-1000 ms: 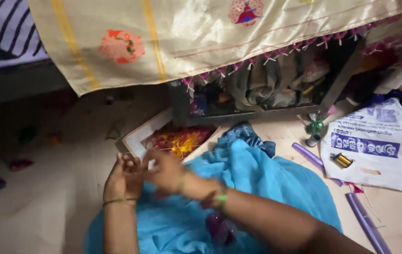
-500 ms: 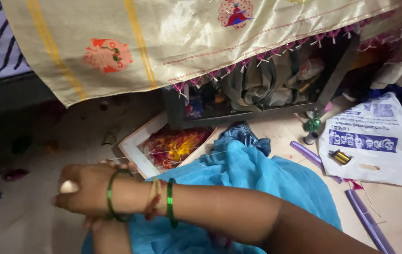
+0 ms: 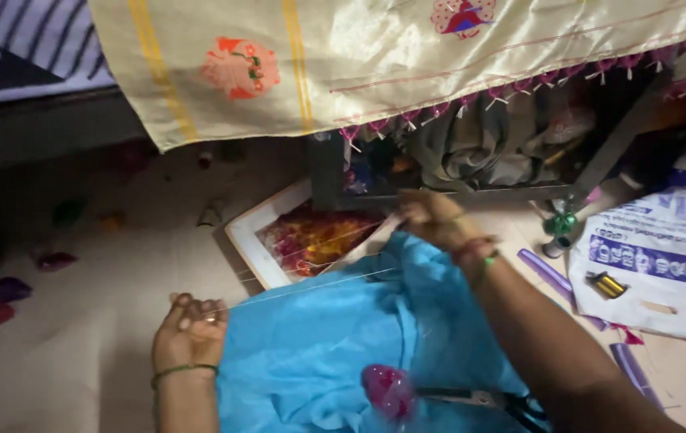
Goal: Sewing a decorative trim or beads onto the edge of a piece of gold-colored fabric.
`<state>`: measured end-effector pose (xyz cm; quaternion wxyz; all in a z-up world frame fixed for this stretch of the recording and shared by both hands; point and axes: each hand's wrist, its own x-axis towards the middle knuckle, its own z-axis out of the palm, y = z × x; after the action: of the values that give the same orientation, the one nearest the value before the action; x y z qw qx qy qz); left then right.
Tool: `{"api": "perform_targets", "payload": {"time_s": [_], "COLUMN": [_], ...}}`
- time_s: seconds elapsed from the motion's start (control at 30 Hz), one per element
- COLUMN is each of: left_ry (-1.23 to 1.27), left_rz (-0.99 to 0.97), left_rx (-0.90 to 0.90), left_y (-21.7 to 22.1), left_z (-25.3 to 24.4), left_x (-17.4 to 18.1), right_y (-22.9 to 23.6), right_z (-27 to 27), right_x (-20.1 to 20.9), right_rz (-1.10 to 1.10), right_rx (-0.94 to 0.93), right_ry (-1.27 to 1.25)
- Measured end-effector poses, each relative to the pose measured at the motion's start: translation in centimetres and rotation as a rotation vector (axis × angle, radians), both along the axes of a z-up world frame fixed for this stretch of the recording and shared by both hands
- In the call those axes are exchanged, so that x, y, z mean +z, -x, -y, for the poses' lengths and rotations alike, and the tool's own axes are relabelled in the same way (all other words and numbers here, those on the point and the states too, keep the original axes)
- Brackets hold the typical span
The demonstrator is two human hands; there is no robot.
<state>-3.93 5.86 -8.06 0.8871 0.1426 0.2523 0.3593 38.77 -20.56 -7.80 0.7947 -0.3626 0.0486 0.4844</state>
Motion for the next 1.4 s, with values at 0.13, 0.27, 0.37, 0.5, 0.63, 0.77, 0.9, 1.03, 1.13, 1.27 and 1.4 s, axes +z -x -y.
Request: {"api": "perform_targets", "payload": {"time_s": [0.13,0.27,0.37,0.5,0.63,0.77,0.9,1.03,1.13,1.27,1.4], "left_ry": [0.086,0.095,0.119,0.134,0.157,0.130,0.062,-0.023,-0.068,-0.382,-0.590], "left_rz": [-0.047,-0.137,-0.155,-0.159,-0.165,-0.109,-0.038,0.001,0.084,0.480,0.540], "left_rx": [0.069,0.127,0.145,0.170,0.189,0.140,0.058,-0.036,-0.148,-0.248,-0.336], "left_y": [-0.7,-1.4,-0.7,-0.5,-0.4,-0.6,-0.8,-0.8,-0.1,1.1,2.3], "left_z": [-1.0,-0.9,-0.7,0.2,0.3,-1.0,-0.3,0.3,1.2,6.4,4.1], "left_x": [-1.9,-1.2,-0.8,0.8,1.0,-1.6,-0.8,-2.1,-3.9,4.0,-1.1], "right_y": [-8.3,-6.7,-6.7,-13.6,-9.2,-4.4,3.1,21.5,32.8,38.8,36.3], "right_z": [10.3,12.0,12.4,14.3,15.4,14.1,6.7,-4.6,-9.2,-13.1,-15.4], "right_x": [-6.9,-5.7,-6.5,-15.4,-11.6,-7.8,-2.4,7.1,9.7,12.0,14.5], "right_rz": [0.280,-0.056,-0.087,-0.101,0.083,0.634,0.801,0.951,1.206,1.879,1.311], "right_rx": [-0.222,-0.477,-0.432,-0.458,-0.216,-0.159,-0.041,0.273,0.486,0.240,0.503], "right_ry": [0.217,0.198,0.126,0.254,0.389,0.629,0.730,0.795,0.371,0.080,0.014]}}
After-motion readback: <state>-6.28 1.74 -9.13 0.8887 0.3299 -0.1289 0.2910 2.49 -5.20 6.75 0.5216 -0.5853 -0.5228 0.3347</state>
